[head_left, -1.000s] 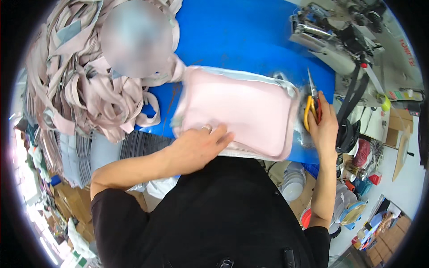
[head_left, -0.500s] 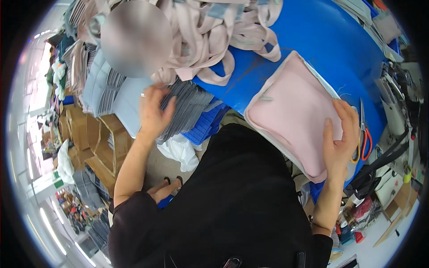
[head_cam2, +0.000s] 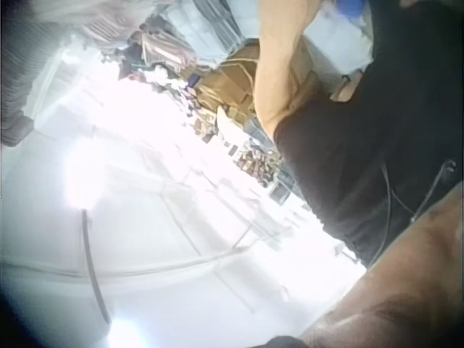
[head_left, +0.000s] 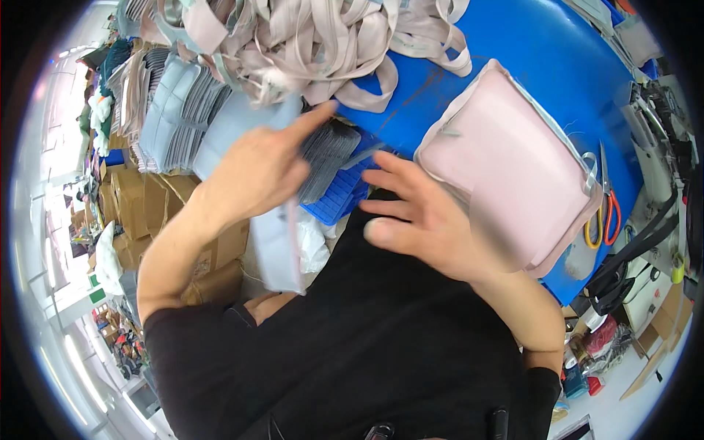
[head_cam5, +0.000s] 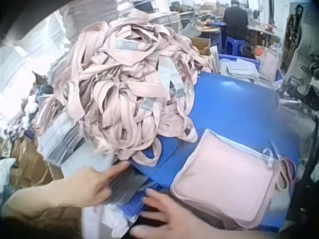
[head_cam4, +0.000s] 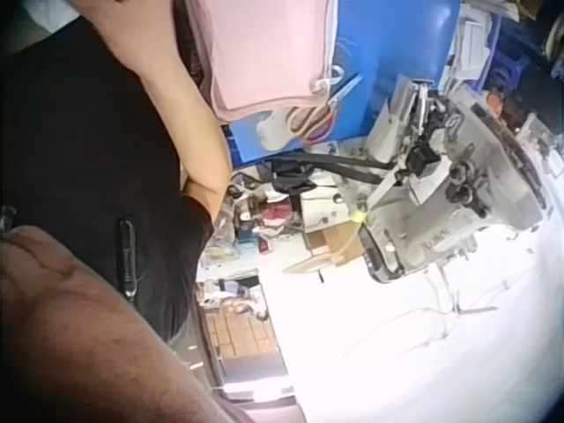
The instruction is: The person sews elastic straps onto light blue face masks using a sewing machine. They repeatedly pick up a mask, align the straps, feed the mask through the machine, and trim the excess thread with scissors. The finished masks are stacked on the table.
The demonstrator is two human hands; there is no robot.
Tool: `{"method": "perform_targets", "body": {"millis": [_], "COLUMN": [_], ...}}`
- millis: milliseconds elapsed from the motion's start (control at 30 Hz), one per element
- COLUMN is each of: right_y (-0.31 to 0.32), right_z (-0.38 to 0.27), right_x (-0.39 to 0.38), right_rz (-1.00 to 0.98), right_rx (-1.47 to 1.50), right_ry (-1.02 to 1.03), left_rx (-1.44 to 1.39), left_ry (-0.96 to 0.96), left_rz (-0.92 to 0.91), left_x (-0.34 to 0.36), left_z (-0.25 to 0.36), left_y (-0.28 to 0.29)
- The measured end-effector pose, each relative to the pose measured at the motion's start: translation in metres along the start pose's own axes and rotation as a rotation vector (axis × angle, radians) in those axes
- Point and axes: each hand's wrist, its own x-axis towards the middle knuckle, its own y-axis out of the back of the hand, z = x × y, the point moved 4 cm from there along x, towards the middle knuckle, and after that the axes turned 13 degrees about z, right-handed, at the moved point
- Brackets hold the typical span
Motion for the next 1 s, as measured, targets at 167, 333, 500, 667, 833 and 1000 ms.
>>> {"method": "perform_targets", "body": {"millis": [167,333,500,667,833,1000], "right_y": [-0.021,0.076,0.141,0.187,0.199,0.207], "right_z": [0.000,-0.054,-0.113,-0.093,-0.059,-0.074], "right_x": [0.023,-0.008,-0.041,-0.079,-0.066,-0.052], "right_rz": [0.150,0.334,0.366,0.302,0.283,0.300], "right_rx": [0.070,-0.226,-0.415,-0.544,-0.622,-0.803], "right_ry": [0.294,0.161,0.233,0.184,0.055,0.196], "left_rx": [0.041,-0.003,-0.042,-0.414,-0.601,-0.584], "left_ry": [-0.462,-0.547,-0.730,-0.432,-0.289,-0.173], "left_rz": [0.010,-0.106,-0.035,-0.542,-0.435,-0.374], "left_x": [0.069,0.140,0.167,0.177,0.168,0.188], "left_z": [0.062,0.102,0.117,0.109,0.090,0.099], "left_y": [-0.015,-0.006,0.053,0.004,-0.051,-0.054]}}
